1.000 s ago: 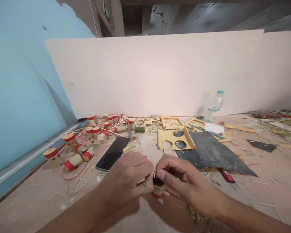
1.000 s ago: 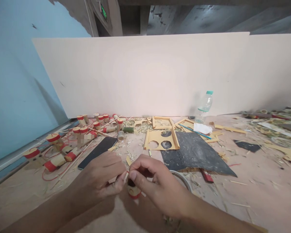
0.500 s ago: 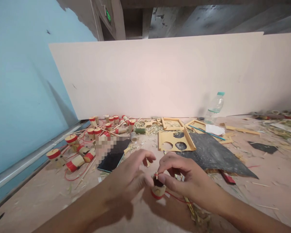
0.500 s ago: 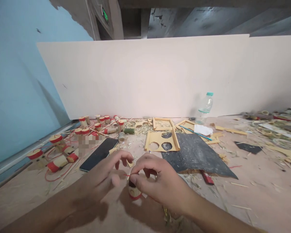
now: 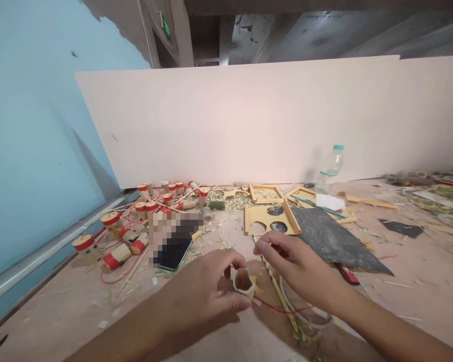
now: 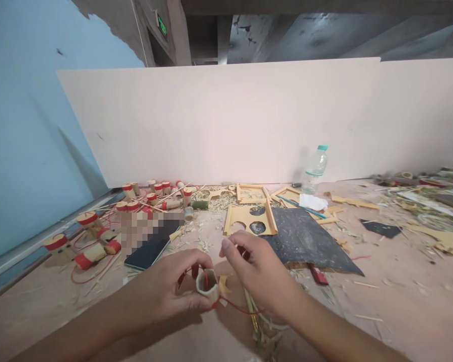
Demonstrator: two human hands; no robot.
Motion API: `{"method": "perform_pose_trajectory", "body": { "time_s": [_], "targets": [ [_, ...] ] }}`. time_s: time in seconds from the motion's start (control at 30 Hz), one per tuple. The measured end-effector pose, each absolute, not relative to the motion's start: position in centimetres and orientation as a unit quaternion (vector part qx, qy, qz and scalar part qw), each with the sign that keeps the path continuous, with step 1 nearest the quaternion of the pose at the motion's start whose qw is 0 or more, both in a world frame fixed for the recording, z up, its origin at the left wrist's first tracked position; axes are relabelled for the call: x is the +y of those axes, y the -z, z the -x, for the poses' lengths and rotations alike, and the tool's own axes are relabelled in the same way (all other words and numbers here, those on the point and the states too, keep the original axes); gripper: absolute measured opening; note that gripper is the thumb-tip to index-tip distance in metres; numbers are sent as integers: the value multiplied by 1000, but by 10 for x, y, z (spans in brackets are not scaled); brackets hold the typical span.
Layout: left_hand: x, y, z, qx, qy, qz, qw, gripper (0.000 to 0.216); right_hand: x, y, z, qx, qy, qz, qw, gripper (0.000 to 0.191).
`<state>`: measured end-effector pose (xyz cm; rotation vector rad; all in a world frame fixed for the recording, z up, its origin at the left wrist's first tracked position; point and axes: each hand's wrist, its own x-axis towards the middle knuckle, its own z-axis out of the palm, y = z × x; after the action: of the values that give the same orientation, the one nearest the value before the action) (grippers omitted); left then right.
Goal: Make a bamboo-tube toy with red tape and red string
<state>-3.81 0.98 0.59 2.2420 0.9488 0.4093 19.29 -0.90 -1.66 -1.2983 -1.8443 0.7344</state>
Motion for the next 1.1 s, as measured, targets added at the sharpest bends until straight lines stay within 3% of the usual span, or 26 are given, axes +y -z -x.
{"method": "perform_pose_trajectory", "body": {
  "time_s": [0.13,0.23,0.37,0.43,0.53,0.63,0.87,1.1],
  "targets": [
    [11,-8,38,392,-169,-828,363,22,-22,18,-206,-745,-313,518,281,13],
    [16,-6,39,403,-206,-798,397,29,-32,22,-202,-771,-308,511,221,20],
    [20,-3,41,404,-237,-760,451,37,-28,33,-186,-785,-250,534,191,7],
    [21,-3,41,396,-248,-749,469,39,-24,34,-182,-791,-249,528,184,13],
    [22,-3,42,398,-258,-735,485,38,-23,29,-187,-799,-260,503,202,24],
    [24,0,43,406,-288,-693,522,41,-25,16,-204,-773,-280,505,262,20],
    [32,5,44,403,-337,-576,626,60,-30,-16,-241,-632,-457,506,368,39],
    [29,6,39,386,-361,-462,712,39,-39,-35,-245,-613,-459,514,387,43]
  ]
}}
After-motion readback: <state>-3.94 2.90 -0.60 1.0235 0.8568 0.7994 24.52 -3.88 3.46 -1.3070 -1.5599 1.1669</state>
